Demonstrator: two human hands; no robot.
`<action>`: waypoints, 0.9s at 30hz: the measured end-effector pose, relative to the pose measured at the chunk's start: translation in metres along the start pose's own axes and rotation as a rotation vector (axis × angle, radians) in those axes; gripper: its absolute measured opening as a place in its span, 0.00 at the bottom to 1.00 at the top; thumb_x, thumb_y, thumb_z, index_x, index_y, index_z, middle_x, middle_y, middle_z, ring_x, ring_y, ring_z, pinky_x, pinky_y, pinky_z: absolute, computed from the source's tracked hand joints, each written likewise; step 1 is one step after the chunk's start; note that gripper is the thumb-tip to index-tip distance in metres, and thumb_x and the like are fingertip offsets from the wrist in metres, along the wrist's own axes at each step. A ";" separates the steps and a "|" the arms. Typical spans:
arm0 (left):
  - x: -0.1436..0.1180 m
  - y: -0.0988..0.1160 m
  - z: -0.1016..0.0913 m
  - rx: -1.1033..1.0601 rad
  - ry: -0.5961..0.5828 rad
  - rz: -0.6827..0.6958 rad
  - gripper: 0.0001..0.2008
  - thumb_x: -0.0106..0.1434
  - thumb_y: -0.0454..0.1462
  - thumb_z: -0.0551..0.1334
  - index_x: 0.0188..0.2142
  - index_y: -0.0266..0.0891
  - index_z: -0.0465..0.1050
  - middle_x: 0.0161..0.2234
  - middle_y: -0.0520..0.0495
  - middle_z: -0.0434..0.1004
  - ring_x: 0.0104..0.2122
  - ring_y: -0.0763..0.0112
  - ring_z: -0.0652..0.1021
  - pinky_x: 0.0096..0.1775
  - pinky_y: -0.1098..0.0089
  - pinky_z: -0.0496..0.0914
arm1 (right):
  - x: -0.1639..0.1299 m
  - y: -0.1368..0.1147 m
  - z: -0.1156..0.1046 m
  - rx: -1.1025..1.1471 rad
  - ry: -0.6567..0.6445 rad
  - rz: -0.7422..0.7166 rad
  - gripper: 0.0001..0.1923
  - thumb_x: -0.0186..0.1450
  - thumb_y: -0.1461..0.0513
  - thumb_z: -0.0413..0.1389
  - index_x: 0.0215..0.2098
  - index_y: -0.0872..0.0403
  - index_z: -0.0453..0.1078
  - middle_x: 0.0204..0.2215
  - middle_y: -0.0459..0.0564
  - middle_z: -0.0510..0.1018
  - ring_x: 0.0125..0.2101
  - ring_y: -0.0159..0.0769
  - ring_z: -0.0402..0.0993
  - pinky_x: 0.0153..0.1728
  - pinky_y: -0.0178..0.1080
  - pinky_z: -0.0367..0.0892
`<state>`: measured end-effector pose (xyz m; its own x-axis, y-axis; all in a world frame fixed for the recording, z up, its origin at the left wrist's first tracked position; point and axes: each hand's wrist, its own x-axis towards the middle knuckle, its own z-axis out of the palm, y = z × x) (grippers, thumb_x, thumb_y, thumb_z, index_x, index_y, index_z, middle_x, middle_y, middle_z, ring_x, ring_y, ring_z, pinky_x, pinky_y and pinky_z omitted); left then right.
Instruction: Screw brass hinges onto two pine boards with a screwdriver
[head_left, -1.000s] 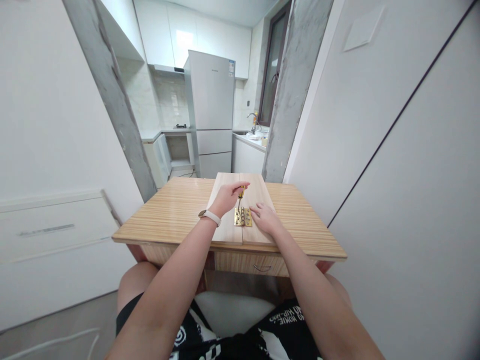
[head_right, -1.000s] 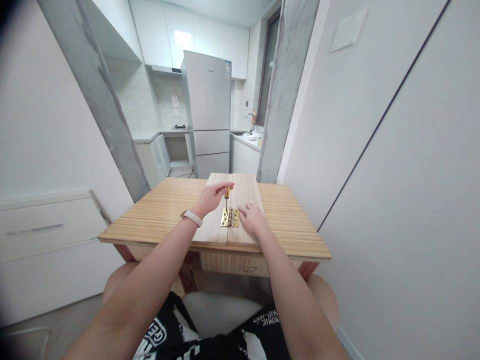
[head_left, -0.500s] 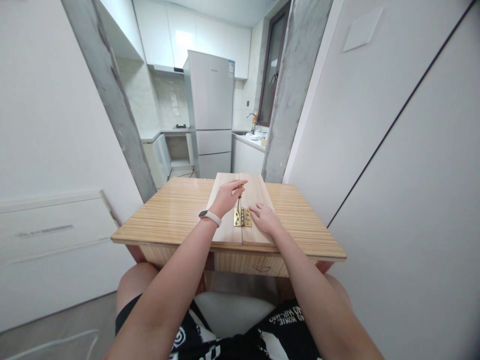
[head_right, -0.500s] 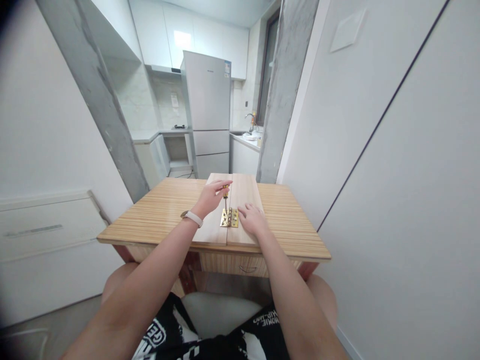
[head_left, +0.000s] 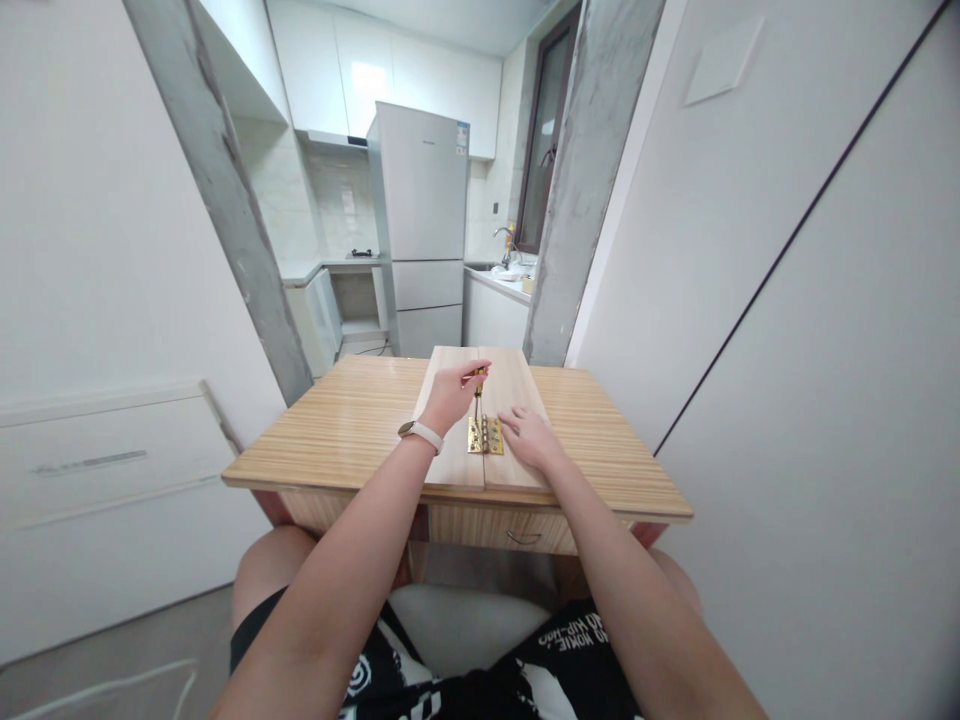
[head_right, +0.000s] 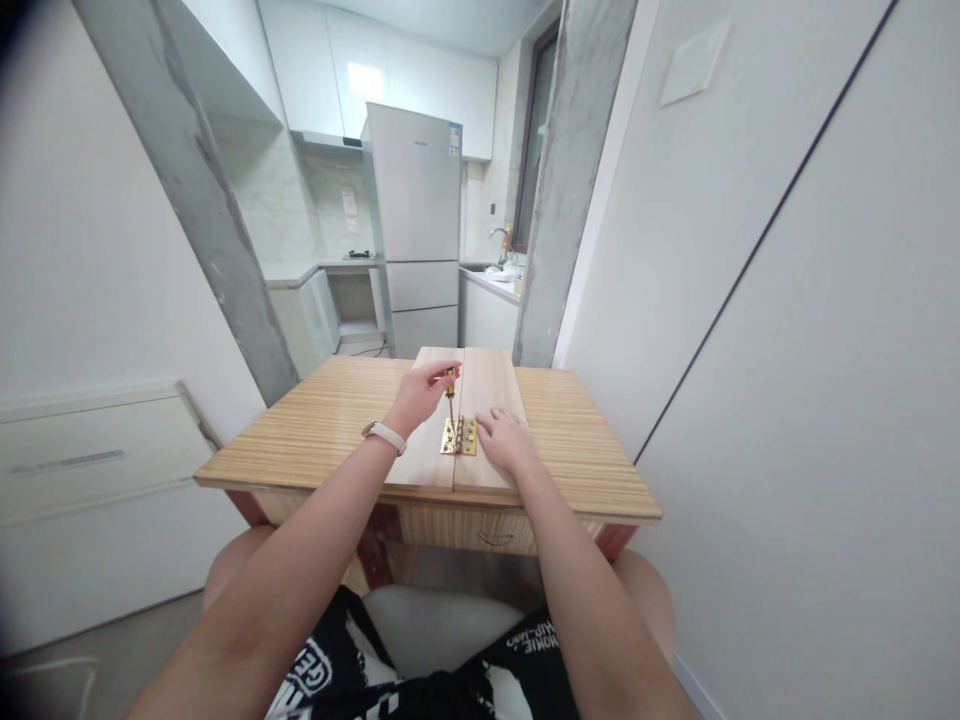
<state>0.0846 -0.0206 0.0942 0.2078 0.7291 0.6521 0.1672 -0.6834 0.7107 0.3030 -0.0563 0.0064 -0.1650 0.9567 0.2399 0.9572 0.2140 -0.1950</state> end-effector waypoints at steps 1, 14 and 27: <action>0.000 0.001 -0.001 0.020 0.019 0.005 0.14 0.69 0.33 0.64 0.51 0.42 0.82 0.47 0.45 0.85 0.44 0.66 0.84 0.46 0.66 0.80 | 0.000 0.000 0.000 0.001 -0.002 0.001 0.26 0.78 0.48 0.43 0.68 0.40 0.69 0.71 0.53 0.66 0.71 0.46 0.58 0.69 0.52 0.53; -0.003 0.002 -0.007 0.079 -0.023 0.104 0.15 0.71 0.33 0.62 0.54 0.44 0.81 0.52 0.44 0.82 0.49 0.65 0.82 0.49 0.66 0.79 | 0.001 0.001 0.001 0.008 0.000 -0.010 0.25 0.78 0.48 0.44 0.68 0.40 0.69 0.70 0.52 0.67 0.71 0.46 0.59 0.70 0.51 0.52; -0.004 -0.004 -0.002 -0.026 0.002 -0.012 0.16 0.70 0.32 0.61 0.54 0.41 0.81 0.47 0.44 0.86 0.45 0.66 0.84 0.50 0.65 0.79 | 0.001 0.002 0.001 0.014 -0.012 0.006 0.25 0.78 0.48 0.44 0.69 0.40 0.68 0.71 0.51 0.65 0.71 0.47 0.57 0.70 0.51 0.52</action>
<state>0.0810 -0.0207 0.0899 0.2039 0.7373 0.6441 0.1451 -0.6734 0.7249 0.3042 -0.0551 0.0057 -0.1618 0.9602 0.2275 0.9548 0.2106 -0.2097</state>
